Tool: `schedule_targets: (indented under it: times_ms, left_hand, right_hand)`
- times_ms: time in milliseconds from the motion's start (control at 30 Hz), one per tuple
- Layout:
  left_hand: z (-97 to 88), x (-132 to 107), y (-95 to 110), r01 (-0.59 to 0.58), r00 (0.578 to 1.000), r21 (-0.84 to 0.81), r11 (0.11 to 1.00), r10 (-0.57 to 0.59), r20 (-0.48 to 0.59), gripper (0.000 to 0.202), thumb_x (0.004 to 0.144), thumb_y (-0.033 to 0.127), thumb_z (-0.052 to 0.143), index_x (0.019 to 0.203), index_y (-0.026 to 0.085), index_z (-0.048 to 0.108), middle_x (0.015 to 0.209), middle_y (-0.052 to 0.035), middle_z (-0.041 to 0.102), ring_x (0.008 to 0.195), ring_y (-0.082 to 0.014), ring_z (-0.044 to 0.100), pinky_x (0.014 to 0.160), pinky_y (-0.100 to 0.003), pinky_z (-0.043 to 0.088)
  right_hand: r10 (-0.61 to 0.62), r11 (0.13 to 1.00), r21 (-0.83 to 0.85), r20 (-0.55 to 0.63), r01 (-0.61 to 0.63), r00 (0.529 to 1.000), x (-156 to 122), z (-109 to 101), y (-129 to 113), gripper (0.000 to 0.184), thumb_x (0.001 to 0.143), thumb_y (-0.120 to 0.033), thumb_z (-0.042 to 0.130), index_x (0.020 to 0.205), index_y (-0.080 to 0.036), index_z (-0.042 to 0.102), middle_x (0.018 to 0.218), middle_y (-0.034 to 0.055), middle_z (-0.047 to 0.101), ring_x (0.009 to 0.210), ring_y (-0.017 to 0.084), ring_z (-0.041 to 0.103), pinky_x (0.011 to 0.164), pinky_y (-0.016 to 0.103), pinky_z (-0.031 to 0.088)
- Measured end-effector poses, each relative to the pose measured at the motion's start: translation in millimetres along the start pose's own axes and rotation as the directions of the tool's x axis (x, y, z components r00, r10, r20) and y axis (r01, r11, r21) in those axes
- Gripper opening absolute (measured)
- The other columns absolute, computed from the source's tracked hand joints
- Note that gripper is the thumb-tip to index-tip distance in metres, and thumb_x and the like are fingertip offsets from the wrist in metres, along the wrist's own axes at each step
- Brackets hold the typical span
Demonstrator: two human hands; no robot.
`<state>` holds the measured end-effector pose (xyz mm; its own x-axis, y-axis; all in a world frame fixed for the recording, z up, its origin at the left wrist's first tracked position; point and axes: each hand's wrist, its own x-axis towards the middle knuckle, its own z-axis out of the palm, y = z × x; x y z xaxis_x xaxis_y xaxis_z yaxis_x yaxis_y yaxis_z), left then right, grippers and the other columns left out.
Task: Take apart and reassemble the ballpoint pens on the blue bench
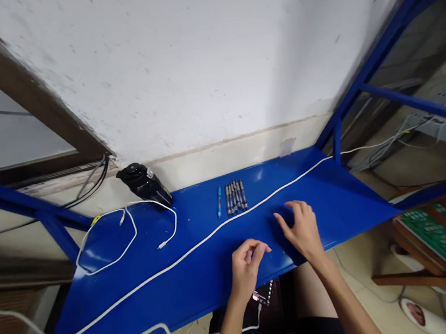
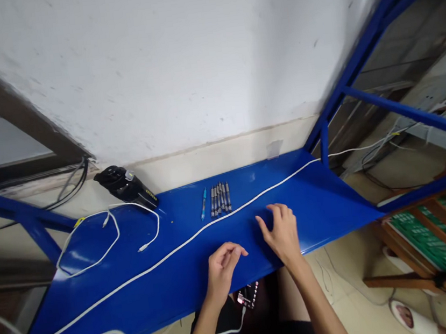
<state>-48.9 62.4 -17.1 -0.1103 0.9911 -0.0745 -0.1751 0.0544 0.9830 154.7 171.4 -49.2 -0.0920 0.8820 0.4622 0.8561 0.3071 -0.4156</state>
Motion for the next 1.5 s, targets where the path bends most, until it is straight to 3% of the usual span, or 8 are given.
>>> schedule_targets:
  times_ms: [200, 400, 567, 667, 967, 1100, 1300, 1500]
  left_hand:
    - [-0.2, -2, -3, -0.002, 1.0, 0.021, 1.0, 0.002, 0.004, 0.035, 0.101, 0.051, 0.071, 0.091, 0.018, 0.078, 0.093, -0.0088, 0.081, 0.094, -0.0245, 0.074, 0.092, -0.033, 0.055]
    - [-0.5, -1, -6, -0.011, 1.0, 0.055, 0.998, 0.011, -0.009, 0.035, 0.102, 0.051, 0.071, 0.091, 0.019, 0.08, 0.094, -0.0079, 0.081, 0.093, -0.0234, 0.074, 0.091, -0.031, 0.054]
    - [-0.5, 0, -8, -0.017, 1.0, 0.071, 0.997, 0.018, -0.02, 0.036, 0.102, 0.052, 0.071, 0.09, 0.019, 0.08, 0.093, -0.0075, 0.08, 0.092, -0.0227, 0.073, 0.088, -0.03, 0.054]
    - [-1.5, 0, -12, -0.014, 1.0, 0.088, 0.996, 0.016, -0.017, 0.036, 0.102, 0.052, 0.072, 0.092, 0.018, 0.08, 0.093, -0.0078, 0.08, 0.093, -0.0232, 0.074, 0.088, -0.03, 0.054]
    - [-3.3, 1, -21, -0.012, 1.0, 0.08, 0.997, 0.013, -0.017, 0.035, 0.101, 0.052, 0.073, 0.096, 0.018, 0.08, 0.096, -0.0083, 0.082, 0.096, -0.0244, 0.076, 0.091, -0.031, 0.056]
    - [-1.9, 2, -21, -0.036, 0.998, 0.068, 0.997, 0.039, -0.039, 0.039, 0.103, 0.055, 0.07, 0.109, 0.018, 0.082, 0.105, -0.0111, 0.084, 0.103, -0.0266, 0.078, 0.097, -0.035, 0.058]
    - [0.5, 4, -31, -0.032, 0.997, -0.209, 0.977, 0.016, -0.079, 0.062, 0.106, 0.06, 0.062, 0.153, 0.02, 0.065, 0.142, -0.0176, 0.076, 0.128, -0.0319, 0.074, 0.116, -0.048, 0.054]
    - [-3.5, 5, -33, -0.012, 0.988, -0.181, 0.983, -0.016, -0.151, 0.045, 0.101, 0.052, 0.074, 0.128, 0.016, 0.08, 0.131, -0.0168, 0.081, 0.124, -0.0323, 0.076, 0.114, -0.045, 0.056]
  right_hand:
    - [0.169, 0.984, -0.061, 0.039, -0.166, 0.985, -50, -27, 36, 0.065, 0.103, -0.08, 0.05, 0.117, -0.018, 0.065, 0.101, 0.0143, 0.072, 0.095, 0.034, 0.065, 0.083, 0.045, 0.048]
    - [0.284, 0.902, 0.304, 0.113, -0.306, 0.952, -54, -45, 14, 0.051, 0.105, -0.07, 0.056, 0.105, -0.022, 0.071, 0.095, 0.0097, 0.072, 0.086, 0.028, 0.062, 0.083, 0.043, 0.046]
    - [0.403, 0.338, 0.838, 0.282, -0.428, 0.871, -41, -87, -39, 0.032, 0.106, -0.057, 0.067, 0.113, -0.025, 0.069, 0.086, 0.002, 0.06, 0.078, 0.02, 0.055, 0.074, 0.034, 0.044]
    - [0.364, 0.007, 0.922, 0.359, -0.388, 0.86, -31, -119, -71, 0.028, 0.108, -0.052, 0.065, 0.108, -0.024, 0.072, 0.093, 0.0027, 0.055, 0.072, 0.015, 0.049, 0.067, 0.031, 0.042]
    - [0.261, -0.239, 0.889, 0.447, -0.391, 0.856, -26, -144, -103, 0.027, 0.106, -0.051, 0.068, 0.102, -0.024, 0.068, 0.092, -0.0004, 0.052, 0.058, 0.008, 0.032, 0.054, 0.025, 0.033]
    - [0.147, -0.108, 0.85, 0.527, -0.516, 0.837, -32, -104, -91, 0.027, 0.112, -0.055, 0.057, 0.114, -0.029, 0.061, 0.071, -0.0076, 0.044, 0.051, 0.008, 0.021, 0.049, 0.024, 0.02]
    - [-0.118, 0.56, 0.753, 0.485, -0.345, 0.867, -30, -40, -72, 0.044, 0.115, -0.054, 0.05, 0.091, -0.02, 0.065, 0.079, -0.0009, 0.057, 0.072, 0.014, 0.05, 0.07, 0.028, 0.041]
    - [-0.254, 0.672, 0.718, 0.458, -0.185, 0.852, -35, -19, -66, 0.037, 0.115, -0.047, 0.052, 0.11, -0.021, 0.077, 0.096, 0.0054, 0.076, 0.086, 0.021, 0.068, 0.084, 0.032, 0.051]
